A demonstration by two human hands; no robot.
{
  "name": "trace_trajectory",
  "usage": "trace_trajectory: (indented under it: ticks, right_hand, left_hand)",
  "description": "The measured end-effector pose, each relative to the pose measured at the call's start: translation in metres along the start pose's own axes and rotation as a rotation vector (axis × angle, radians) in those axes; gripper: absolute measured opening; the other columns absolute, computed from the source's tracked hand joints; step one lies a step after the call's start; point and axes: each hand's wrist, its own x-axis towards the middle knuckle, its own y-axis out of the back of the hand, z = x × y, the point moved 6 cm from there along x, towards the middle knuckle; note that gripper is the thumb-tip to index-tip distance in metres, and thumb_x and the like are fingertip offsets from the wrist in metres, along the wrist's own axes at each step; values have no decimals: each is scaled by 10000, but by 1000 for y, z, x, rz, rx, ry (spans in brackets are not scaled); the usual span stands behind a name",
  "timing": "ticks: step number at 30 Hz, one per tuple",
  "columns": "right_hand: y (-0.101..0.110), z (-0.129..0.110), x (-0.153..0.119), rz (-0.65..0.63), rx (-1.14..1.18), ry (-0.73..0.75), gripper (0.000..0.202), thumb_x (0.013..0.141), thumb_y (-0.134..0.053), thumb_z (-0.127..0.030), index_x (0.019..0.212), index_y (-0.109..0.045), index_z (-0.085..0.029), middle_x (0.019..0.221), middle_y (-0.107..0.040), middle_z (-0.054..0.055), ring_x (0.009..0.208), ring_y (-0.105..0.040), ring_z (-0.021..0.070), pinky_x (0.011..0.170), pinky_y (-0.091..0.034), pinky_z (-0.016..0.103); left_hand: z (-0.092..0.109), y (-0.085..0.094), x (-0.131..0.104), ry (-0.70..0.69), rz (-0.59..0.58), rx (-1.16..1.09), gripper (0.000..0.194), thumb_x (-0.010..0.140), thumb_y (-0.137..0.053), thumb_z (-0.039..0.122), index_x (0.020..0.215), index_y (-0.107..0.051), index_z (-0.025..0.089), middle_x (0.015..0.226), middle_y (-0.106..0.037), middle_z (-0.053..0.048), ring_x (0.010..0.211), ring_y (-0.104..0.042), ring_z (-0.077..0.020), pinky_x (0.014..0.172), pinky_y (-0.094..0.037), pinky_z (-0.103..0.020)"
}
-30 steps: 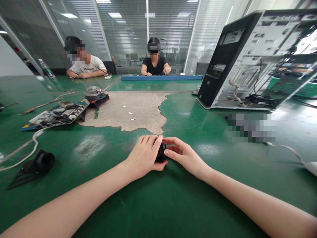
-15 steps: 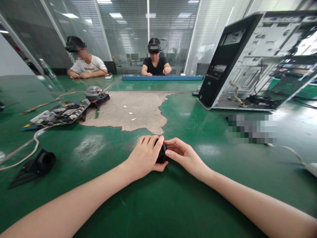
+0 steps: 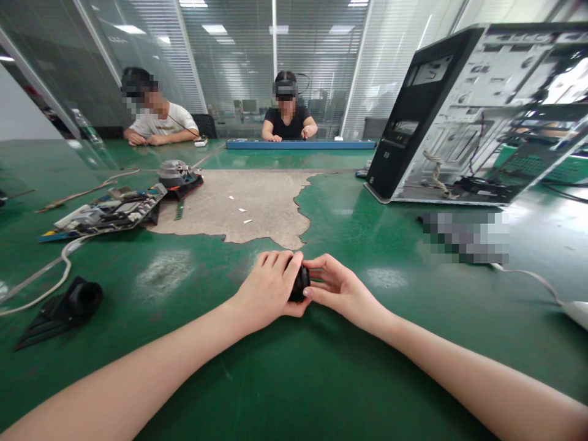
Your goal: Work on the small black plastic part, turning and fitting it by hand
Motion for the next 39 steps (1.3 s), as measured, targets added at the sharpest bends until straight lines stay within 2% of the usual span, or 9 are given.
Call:
trace_trajectory:
  ticks: [8,12,16,19,22,24,29,34,39]
  right_hand:
    - [1,-1,2,68,-124,21,222,732,-594,-232,934,-504,-212,972,-563,20,928,-565,162,824,-478,338]
    - [1,0,2,39,-123,-18,250,748,-572,-235,983,-493,-208,976,-555,33,903,-572,168,778,-501,342]
    - [0,-1,1,-14,-37,19,267,710,-621,-200,934,-476,-219,971,-537,5,970,-549,147,864,-471,324]
    - [-1,0,1,-29,8,18,287,698,-640,-213,918,-456,-224,943,-539,-5,965,-550,137,887,-452,324]
    - [-1,1,3,-7,-4,7,241,720,-617,-263,894,-457,-215,878,-549,-3,849,-575,134,773,-498,318]
    - [0,1,4,27,-46,5,232,724,-609,-274,895,-466,-210,883,-549,5,846,-570,143,734,-506,311]
    - [1,1,3,25,-107,-35,274,738,-591,-263,976,-467,-208,964,-535,33,878,-563,156,765,-501,340]
    - [-1,-2,0,-16,-41,33,308,698,-641,-232,934,-443,-232,958,-516,1,1002,-521,150,904,-442,356]
    - [-2,-2,2,-8,-20,33,215,734,-603,-254,885,-454,-220,900,-510,-3,881,-547,133,791,-487,320]
  left_hand:
    - [-4,-1,1,39,-18,-58,695,659,-569,494,1175,-336,92,1052,-502,-154,957,-470,-304,783,-370,-437]
    - [-4,-2,1,41,-35,-32,571,699,-569,375,1153,-350,106,1046,-500,-136,947,-476,-281,784,-367,-413]
    - [-3,-3,0,30,-48,-15,573,677,-595,319,1145,-347,101,1046,-496,-130,944,-470,-277,784,-366,-402]
    - [-4,-3,0,33,-47,-12,586,666,-606,311,1146,-342,102,1048,-495,-131,947,-468,-280,783,-366,-400]
    - [-4,-3,1,34,-35,-14,572,681,-591,320,1147,-339,102,1045,-496,-134,947,-467,-281,780,-365,-402]
    - [-3,-2,1,34,-27,-21,557,691,-580,321,1145,-339,105,1042,-497,-136,945,-469,-279,774,-365,-401]
    - [-3,-2,1,43,-30,-30,545,693,-572,302,1144,-338,104,1050,-494,-140,942,-467,-277,769,-362,-398]
    - [-4,-3,0,47,-55,-29,575,665,-593,272,1149,-329,107,1057,-492,-133,945,-459,-279,770,-360,-398]
    - [-4,-3,1,54,-47,-18,566,679,-576,291,1154,-332,102,1058,-490,-133,953,-460,-282,778,-358,-400]
